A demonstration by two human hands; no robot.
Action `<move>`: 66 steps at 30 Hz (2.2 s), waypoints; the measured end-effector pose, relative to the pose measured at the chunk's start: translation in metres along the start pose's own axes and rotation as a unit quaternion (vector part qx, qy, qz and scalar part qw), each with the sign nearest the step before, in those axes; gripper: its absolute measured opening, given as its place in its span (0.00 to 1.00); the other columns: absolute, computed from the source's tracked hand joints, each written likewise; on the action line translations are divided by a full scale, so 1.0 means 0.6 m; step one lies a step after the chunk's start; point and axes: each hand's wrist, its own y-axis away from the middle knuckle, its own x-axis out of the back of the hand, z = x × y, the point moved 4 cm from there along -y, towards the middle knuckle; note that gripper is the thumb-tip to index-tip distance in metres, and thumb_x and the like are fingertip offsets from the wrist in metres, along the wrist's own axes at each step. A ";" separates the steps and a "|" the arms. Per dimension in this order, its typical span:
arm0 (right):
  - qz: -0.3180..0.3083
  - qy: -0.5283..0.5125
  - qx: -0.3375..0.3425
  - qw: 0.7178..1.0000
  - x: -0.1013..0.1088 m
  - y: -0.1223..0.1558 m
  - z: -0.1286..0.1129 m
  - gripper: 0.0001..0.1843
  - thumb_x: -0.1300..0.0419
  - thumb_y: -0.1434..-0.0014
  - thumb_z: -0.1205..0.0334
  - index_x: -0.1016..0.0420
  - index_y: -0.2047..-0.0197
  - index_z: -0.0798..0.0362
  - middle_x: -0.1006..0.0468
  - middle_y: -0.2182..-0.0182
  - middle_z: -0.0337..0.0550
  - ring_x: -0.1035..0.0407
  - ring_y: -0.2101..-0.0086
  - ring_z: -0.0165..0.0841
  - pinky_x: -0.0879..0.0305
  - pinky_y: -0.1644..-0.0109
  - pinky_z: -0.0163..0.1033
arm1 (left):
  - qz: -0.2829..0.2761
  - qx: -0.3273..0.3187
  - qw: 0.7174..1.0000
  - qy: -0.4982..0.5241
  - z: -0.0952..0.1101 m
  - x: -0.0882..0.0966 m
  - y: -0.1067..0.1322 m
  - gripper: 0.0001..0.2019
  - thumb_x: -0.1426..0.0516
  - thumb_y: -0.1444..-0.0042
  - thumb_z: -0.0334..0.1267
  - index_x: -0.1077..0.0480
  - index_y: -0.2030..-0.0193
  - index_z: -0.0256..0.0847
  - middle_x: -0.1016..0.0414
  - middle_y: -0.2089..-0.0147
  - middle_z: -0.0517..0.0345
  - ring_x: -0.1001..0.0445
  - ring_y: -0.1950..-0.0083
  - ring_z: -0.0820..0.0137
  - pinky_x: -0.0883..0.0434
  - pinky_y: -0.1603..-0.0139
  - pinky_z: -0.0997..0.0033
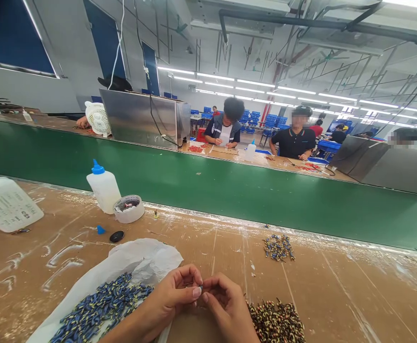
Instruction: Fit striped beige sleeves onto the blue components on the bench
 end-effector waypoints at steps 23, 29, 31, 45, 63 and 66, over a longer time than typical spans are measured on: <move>0.065 0.111 0.002 0.992 0.017 -0.012 0.011 0.10 0.36 0.45 0.57 0.25 0.67 0.57 0.24 0.72 0.41 0.31 0.71 0.31 0.37 0.66 0.33 | -0.010 -0.056 0.911 -0.407 0.016 0.008 -0.015 0.11 0.43 0.44 0.44 0.29 0.67 0.38 0.29 0.69 0.58 0.33 0.66 0.69 0.38 0.66 0.73; 0.035 0.124 -0.017 0.992 0.020 -0.010 0.001 0.08 0.37 0.44 0.60 0.24 0.66 0.57 0.23 0.71 0.42 0.30 0.70 0.31 0.37 0.66 0.33 | -0.003 -0.115 0.839 -0.532 0.022 0.004 -0.012 0.08 0.46 0.41 0.37 0.28 0.67 0.40 0.25 0.67 0.58 0.29 0.64 0.68 0.38 0.64 0.74; 0.037 0.134 -0.017 0.990 0.020 -0.011 0.004 0.07 0.37 0.43 0.61 0.24 0.66 0.57 0.23 0.71 0.42 0.29 0.70 0.32 0.37 0.66 0.33 | -0.006 -0.106 0.843 -0.527 0.018 0.005 -0.013 0.07 0.46 0.41 0.38 0.28 0.66 0.40 0.25 0.66 0.58 0.28 0.64 0.68 0.37 0.64 0.74; 0.024 0.133 0.020 0.991 0.010 -0.003 0.004 0.08 0.38 0.40 0.59 0.23 0.64 0.56 0.22 0.68 0.44 0.27 0.64 0.36 0.33 0.59 0.37 | 0.022 -0.122 0.828 -0.548 0.011 0.012 -0.013 0.04 0.45 0.45 0.31 0.30 0.70 0.39 0.27 0.70 0.61 0.31 0.66 0.71 0.40 0.65 0.74; 0.056 0.126 -0.005 0.990 0.073 0.009 -0.014 0.15 0.41 0.38 0.51 0.27 0.55 0.54 0.21 0.63 0.46 0.29 0.63 0.35 0.34 0.57 0.39 | 0.018 -0.179 0.821 -0.542 0.013 -0.006 0.001 0.03 0.46 0.42 0.32 0.31 0.66 0.38 0.30 0.70 0.62 0.34 0.68 0.73 0.40 0.66 0.75; 0.051 0.136 -0.007 0.989 0.073 0.011 -0.015 0.15 0.41 0.38 0.51 0.26 0.54 0.54 0.21 0.63 0.47 0.29 0.63 0.35 0.34 0.57 0.40 | 0.012 -0.179 0.820 -0.544 0.011 -0.009 0.004 0.04 0.47 0.42 0.32 0.33 0.66 0.39 0.31 0.71 0.62 0.35 0.69 0.74 0.41 0.69 0.75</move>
